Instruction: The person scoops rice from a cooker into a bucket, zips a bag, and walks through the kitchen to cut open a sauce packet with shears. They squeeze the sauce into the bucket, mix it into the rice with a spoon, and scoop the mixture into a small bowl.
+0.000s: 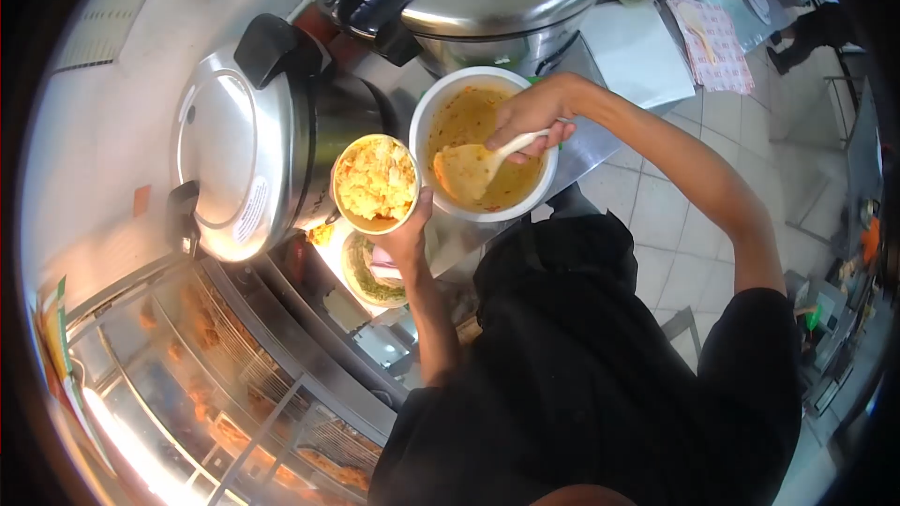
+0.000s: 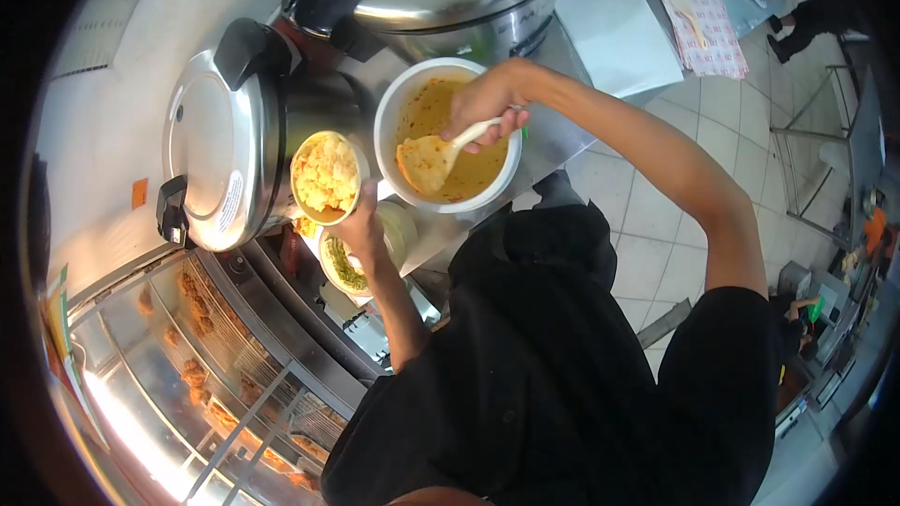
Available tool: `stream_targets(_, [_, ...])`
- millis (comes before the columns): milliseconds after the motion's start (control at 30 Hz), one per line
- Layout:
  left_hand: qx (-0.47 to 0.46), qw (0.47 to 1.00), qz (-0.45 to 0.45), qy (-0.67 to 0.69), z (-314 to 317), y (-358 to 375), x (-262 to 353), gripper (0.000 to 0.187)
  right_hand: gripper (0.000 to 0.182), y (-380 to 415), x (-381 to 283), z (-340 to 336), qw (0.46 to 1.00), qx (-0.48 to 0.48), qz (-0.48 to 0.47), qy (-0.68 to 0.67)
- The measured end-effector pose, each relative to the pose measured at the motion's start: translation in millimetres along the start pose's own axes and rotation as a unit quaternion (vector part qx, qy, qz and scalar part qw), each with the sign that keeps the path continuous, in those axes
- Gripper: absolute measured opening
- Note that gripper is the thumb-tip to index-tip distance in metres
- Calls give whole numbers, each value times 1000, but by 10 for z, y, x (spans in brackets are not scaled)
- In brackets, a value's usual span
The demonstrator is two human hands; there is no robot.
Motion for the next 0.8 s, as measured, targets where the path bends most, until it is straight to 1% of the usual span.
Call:
stream_targets(33, [5, 1000, 6, 1, -55, -56, 111, 74, 47, 89, 28, 9, 1000, -1, -20, -10])
stream_targets(100, [-56, 996, 19, -74, -78, -165, 308, 96, 51, 281, 112, 59, 997, 7, -65, -28])
stream_targets(133, [-51, 996, 25, -72, -71, -195, 370, 96, 51, 391, 134, 105, 998, 9, -65, -19])
stream_targets(200, [-119, 987, 44, -101, 9, -230, 446, 97, 52, 632, 133, 173, 993, 92, -71, -35])
stream_targets(233, [-126, 986, 69, -81, 80, -242, 437, 94, 52, 761, 94, 225, 993, 93, -73, -25])
stream_targets(267, [-119, 987, 76, -82, 155, -254, 442, 94, 52, 896, 45, 262, 988, 141, -65, -10])
stream_targets(300, [-145, 985, 29, -83, 245, -240, 444, 93, 52, 959, 23, 311, 981, 186, -56, 2])
stream_targets(333, [-173, 981, -21, -83, 326, -218, 432, 93, 52, 906, 56, 372, 981, 184, -57, 8])
stream_targets(367, [-188, 976, -19, -110, 392, -211, 371, 92, 49, 842, 75, 397, 947, 281, -125, 96])
stream_targets(400, [-205, 969, -17, -135, 458, -209, 310, 91, 46, 827, 65, 458, 890, 372, -190, 180])
stream_targets(433, [-212, 959, -11, -187, 535, -207, 313, 88, 39, 827, -89, 604, 869, 409, -121, 250])
stream_targets(500, [-228, 954, -15, -195, 673, -180, 304, 86, 27, 550, -77, 871, 825, 481, -75, 288])
stream_targets(533, [-244, 948, -23, -203, 739, -176, 295, 84, 17, 418, -63, 1013, 796, 509, -80, 318])
stream_targets(567, [-236, 953, -5, -190, 758, -162, 176, 81, 14, 297, -51, 1117, 787, 510, -101, 332])
stream_targets(600, [-242, 952, -4, -188, 791, -152, 190, 81, 18, 244, -171, 1216, 809, 506, -34, 297])
stream_targets(667, [-234, 949, -12, -210, 818, -96, 232, 79, 21, 117, -194, 1388, 797, 531, -47, 284])
stream_targets(700, [-222, 949, 4, -225, 839, -78, 231, 78, 21, 97, -203, 1423, 797, 532, -44, 282])
stream_targets(800, [-237, 941, 1, -242, 822, -82, 203, 79, 21, 61, -224, 1478, 788, 531, -43, 310])
Point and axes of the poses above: each hand's wrist, its own y-axis away from the middle knuckle, its own z-axis out of the palm, x = y × z, the point moved 2 cm from there along -y, towards the middle knuckle, and after that the axes turned 4 degrees about -x, right-handed, at the moved point
